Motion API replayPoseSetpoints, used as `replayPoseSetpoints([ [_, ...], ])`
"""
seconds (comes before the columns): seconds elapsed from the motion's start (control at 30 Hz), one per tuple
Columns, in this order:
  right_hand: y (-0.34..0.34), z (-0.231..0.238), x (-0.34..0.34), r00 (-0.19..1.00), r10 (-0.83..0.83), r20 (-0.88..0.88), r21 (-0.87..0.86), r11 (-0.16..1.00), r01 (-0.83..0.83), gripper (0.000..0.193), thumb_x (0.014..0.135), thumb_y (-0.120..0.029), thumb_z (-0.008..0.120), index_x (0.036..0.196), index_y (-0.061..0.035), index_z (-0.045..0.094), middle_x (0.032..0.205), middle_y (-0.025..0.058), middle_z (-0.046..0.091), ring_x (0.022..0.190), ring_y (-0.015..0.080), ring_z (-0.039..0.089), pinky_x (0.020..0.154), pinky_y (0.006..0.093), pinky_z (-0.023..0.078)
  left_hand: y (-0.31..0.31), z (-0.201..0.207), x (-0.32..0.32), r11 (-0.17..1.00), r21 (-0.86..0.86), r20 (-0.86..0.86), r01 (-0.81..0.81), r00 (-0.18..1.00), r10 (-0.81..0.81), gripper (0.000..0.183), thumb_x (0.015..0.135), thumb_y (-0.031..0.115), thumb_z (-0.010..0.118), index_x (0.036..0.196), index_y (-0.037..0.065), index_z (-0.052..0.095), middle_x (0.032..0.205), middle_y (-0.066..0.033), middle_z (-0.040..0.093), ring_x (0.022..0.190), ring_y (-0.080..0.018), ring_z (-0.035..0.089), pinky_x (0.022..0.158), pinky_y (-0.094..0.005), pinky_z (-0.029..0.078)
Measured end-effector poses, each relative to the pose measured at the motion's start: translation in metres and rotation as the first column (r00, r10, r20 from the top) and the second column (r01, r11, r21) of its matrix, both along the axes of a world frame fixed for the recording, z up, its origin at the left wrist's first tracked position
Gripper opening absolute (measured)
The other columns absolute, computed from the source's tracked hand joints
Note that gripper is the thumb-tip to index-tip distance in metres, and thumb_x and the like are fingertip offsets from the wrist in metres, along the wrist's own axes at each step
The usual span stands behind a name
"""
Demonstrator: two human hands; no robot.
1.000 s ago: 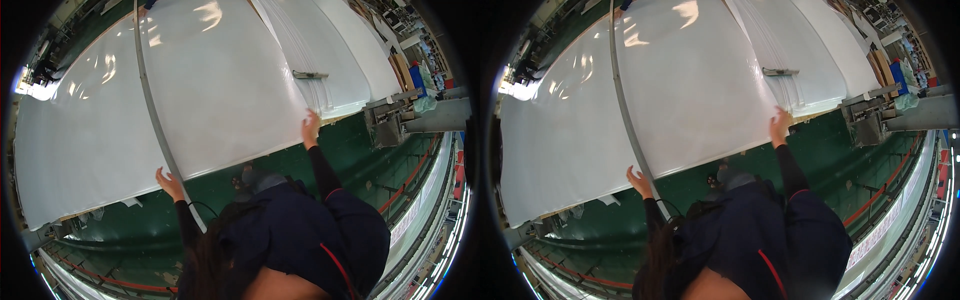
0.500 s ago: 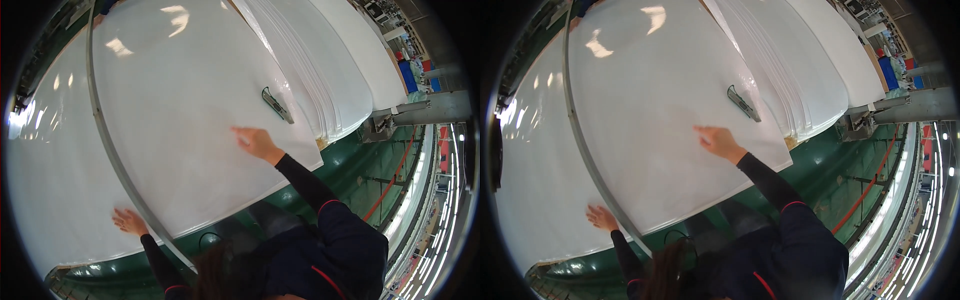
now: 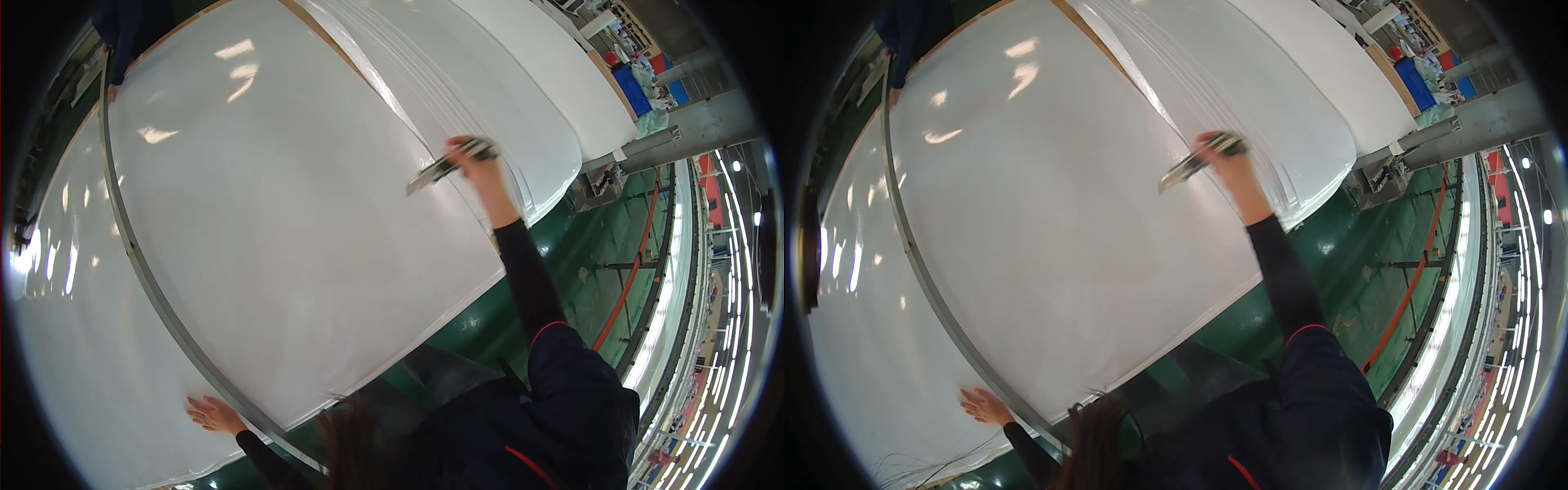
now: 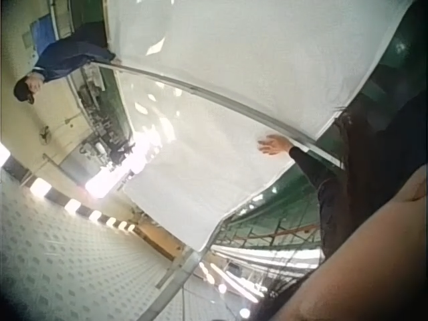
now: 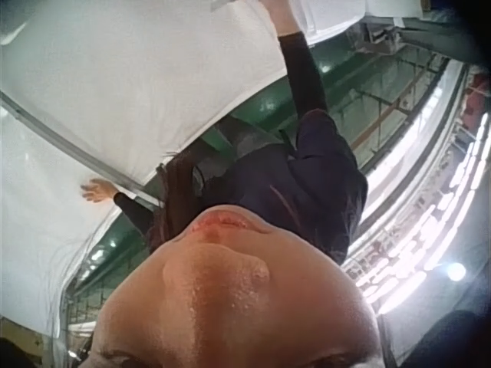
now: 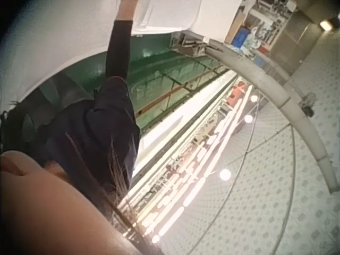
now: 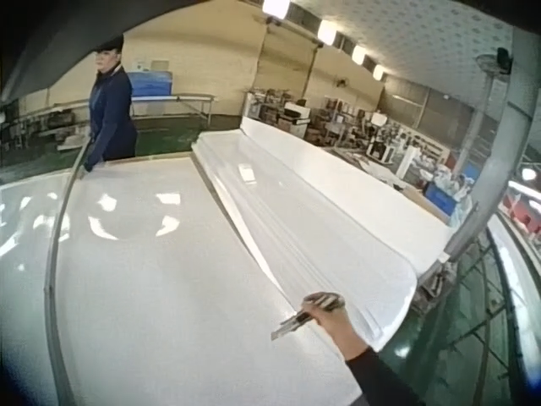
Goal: Cutting large white sheets of material on a table using a utility knife and a metal straight edge.
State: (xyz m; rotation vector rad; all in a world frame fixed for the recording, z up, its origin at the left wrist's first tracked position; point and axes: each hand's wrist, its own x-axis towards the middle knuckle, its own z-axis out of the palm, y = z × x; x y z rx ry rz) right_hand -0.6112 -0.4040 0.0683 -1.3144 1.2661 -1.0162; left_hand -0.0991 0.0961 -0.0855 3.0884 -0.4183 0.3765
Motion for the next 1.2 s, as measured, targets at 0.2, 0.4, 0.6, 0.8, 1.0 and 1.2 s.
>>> replayPoseSetpoints([
  [0.2,-0.052,0.039,-0.115,0.491,-0.361,0.793,0.186,0.91,0.37,0.033,0.084,-0.02,0.059,0.104,0.0021,0.047,0.096,0.0182,0.055,0.092,0.0247,0.057,0.07,0.0253,0.053,-0.012,-0.01,-0.014,0.999,-0.026,-0.027,0.023,0.999,-0.024,0.056,0.089,0.055,0.024,0.138,0.027,0.027,0.144,-0.0168,0.019,0.131,-0.0362,0.02,0.104,-0.0503,0.017],
  [0.4,-0.015,-0.001,-0.109,0.816,-0.348,0.461,0.121,0.936,0.331,0.026,0.087,-0.013,0.049,0.109,0.0006,0.047,0.105,0.0156,0.053,0.098,0.0247,0.054,0.084,0.0323,0.047,-0.011,-0.011,-0.006,1.0,0.025,0.008,-0.01,1.0,0.01,0.056,0.089,0.055,0.023,0.137,0.026,0.027,0.143,-0.0172,0.021,0.13,-0.0365,0.022,0.104,-0.0499,0.019],
  [0.6,0.094,-0.046,0.045,0.712,0.09,-0.696,-0.406,0.768,-0.495,0.039,0.078,-0.008,0.055,0.116,-0.0091,0.05,0.122,0.0108,0.048,0.11,0.0276,0.047,0.089,0.0373,0.04,-0.006,0.036,0.041,0.997,0.078,-0.219,0.029,0.976,-0.012,0.041,0.087,0.034,0.049,0.121,0.011,0.048,0.119,-0.0181,0.05,0.112,-0.0344,0.046,0.091,-0.0413,0.039],
  [0.8,0.15,-0.076,0.219,0.455,0.281,-0.845,-0.261,0.526,-0.81,0.061,0.082,-0.039,0.053,0.136,-0.0192,0.031,0.145,0.0142,0.014,0.132,0.0387,0.014,0.102,0.0581,0.012,-0.035,0.03,0.097,0.995,0.088,-0.1,-0.044,0.994,0.053,0.063,0.084,0.054,0.045,0.138,0.032,0.023,0.143,-0.0179,0.019,0.129,-0.0435,0.017,0.098,-0.0637,0.015],
  [1.0,0.18,-0.097,0.311,0.403,0.172,-0.899,-0.238,0.581,-0.779,0.064,0.082,-0.05,0.048,0.137,-0.0217,0.03,0.146,0.0149,0.013,0.132,0.0394,0.012,0.098,0.0652,0.006,-0.017,0.036,0.11,0.996,0.048,-0.131,-0.075,0.988,0.081,0.069,0.079,0.061,0.045,0.138,0.034,0.023,0.145,-0.0174,0.013,0.13,-0.0448,0.012,0.097,-0.0659,0.011],
  [1.2,0.171,-0.093,0.343,0.408,0.117,-0.905,-0.265,0.594,-0.759,0.064,0.082,-0.049,0.049,0.137,-0.0219,0.029,0.146,0.0135,0.013,0.132,0.0391,0.011,0.098,0.065,0.006,-0.03,0.042,0.148,0.999,0.01,-0.093,-0.047,0.994,0.048,0.069,0.079,0.061,0.044,0.138,0.033,0.024,0.145,-0.0174,0.013,0.13,-0.0452,0.011,0.098,-0.0648,0.011],
])
